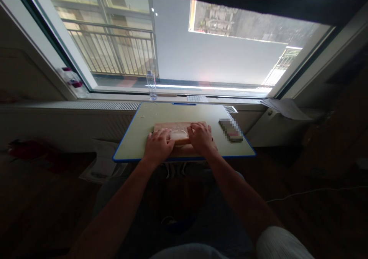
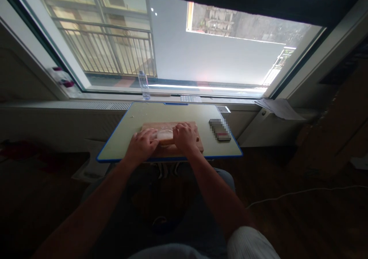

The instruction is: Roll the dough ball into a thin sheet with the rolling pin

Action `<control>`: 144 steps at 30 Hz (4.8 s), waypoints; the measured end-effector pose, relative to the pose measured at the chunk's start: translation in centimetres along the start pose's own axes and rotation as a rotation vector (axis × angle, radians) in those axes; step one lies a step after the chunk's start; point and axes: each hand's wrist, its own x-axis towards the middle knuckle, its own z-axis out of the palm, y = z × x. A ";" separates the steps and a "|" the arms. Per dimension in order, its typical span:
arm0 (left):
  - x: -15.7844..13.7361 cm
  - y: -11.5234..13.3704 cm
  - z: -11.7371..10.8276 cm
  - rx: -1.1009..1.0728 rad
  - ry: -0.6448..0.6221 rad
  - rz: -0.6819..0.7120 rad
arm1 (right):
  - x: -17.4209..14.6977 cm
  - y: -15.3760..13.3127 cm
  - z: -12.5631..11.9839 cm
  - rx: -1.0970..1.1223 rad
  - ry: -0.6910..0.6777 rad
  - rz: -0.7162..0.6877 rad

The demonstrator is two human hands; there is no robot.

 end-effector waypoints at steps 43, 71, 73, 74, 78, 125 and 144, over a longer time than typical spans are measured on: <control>2.3 -0.6 2.1 0.137 -0.009 -0.001 | 2.7 -1.4 0.6 0.325 -0.161 0.044; 2.2 -0.4 1.7 0.136 -0.026 -0.012 | 3.0 -0.7 1.4 0.247 -0.210 -0.051; 2.1 -0.4 1.6 0.141 -0.027 -0.015 | 3.1 -0.7 1.3 0.240 -0.216 -0.045; 2.1 -0.3 1.6 0.143 -0.028 -0.015 | 3.1 -0.7 1.3 0.236 -0.227 -0.053; 2.1 -0.4 1.7 0.149 -0.028 -0.016 | 3.2 -0.3 1.7 0.236 -0.253 -0.091; 2.4 -0.4 1.9 0.112 -0.052 -0.057 | 1.2 1.6 0.0 0.193 -0.096 -0.156; 3.1 0.1 1.2 0.112 -0.144 -0.101 | -1.7 2.7 0.3 -0.177 -0.015 -0.143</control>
